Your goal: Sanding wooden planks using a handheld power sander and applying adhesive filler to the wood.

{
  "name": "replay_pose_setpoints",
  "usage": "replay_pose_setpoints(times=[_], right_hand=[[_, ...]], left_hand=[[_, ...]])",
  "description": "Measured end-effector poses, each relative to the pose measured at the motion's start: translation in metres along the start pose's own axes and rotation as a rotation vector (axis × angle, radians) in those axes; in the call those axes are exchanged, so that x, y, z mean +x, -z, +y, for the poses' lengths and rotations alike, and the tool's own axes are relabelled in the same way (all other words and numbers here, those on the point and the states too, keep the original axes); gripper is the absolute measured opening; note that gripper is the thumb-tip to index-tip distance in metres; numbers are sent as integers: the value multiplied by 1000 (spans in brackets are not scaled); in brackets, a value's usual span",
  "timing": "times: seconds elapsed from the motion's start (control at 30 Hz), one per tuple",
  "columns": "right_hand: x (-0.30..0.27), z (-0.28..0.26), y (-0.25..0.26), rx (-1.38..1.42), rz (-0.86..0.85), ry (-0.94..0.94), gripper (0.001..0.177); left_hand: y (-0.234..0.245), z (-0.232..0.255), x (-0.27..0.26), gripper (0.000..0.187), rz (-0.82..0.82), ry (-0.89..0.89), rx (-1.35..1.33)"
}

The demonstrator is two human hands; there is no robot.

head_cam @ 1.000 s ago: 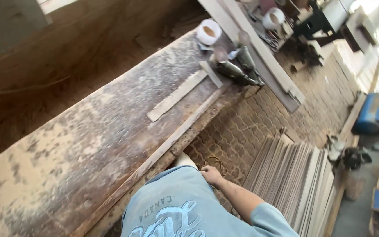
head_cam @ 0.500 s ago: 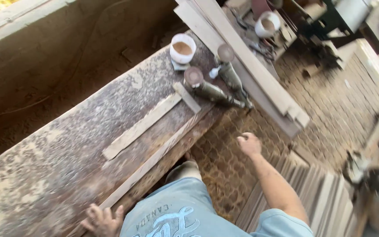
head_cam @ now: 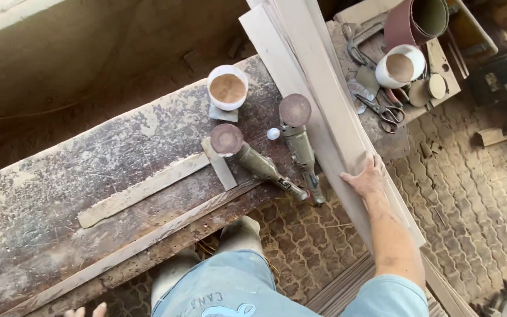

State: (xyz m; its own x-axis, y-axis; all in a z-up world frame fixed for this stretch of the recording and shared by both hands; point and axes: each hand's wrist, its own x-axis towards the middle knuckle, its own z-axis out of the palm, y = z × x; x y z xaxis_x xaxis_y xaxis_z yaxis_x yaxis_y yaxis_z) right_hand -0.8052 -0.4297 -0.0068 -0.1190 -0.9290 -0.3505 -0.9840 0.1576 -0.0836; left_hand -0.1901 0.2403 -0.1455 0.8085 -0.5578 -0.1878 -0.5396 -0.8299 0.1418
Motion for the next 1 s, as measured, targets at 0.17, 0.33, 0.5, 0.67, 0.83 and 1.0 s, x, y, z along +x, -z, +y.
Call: replay_pose_setpoints(times=[0.17, 0.33, 0.5, 0.67, 0.83, 1.0], right_hand=[[18, 47, 7, 118, 117, 176, 105], [23, 56, 6, 216, -87, 9, 70], [22, 38, 5, 197, -110, 42, 115], [52, 83, 3, 263, -106, 171, 110], [5, 29, 63, 280, 69, 132, 81], [-44, 12, 69, -6, 233, 388, 74]], left_hand=[[1, 30, -14, 47, -178, 131, 66], [11, 125, 3, 79, -672, 312, 52], [61, 180, 1, 84, -680, 324, -54], [52, 157, -22, 86, -701, 402, -16], [33, 124, -63, 79, -667, 427, -54], [50, 142, -95, 66, -606, 454, -215]])
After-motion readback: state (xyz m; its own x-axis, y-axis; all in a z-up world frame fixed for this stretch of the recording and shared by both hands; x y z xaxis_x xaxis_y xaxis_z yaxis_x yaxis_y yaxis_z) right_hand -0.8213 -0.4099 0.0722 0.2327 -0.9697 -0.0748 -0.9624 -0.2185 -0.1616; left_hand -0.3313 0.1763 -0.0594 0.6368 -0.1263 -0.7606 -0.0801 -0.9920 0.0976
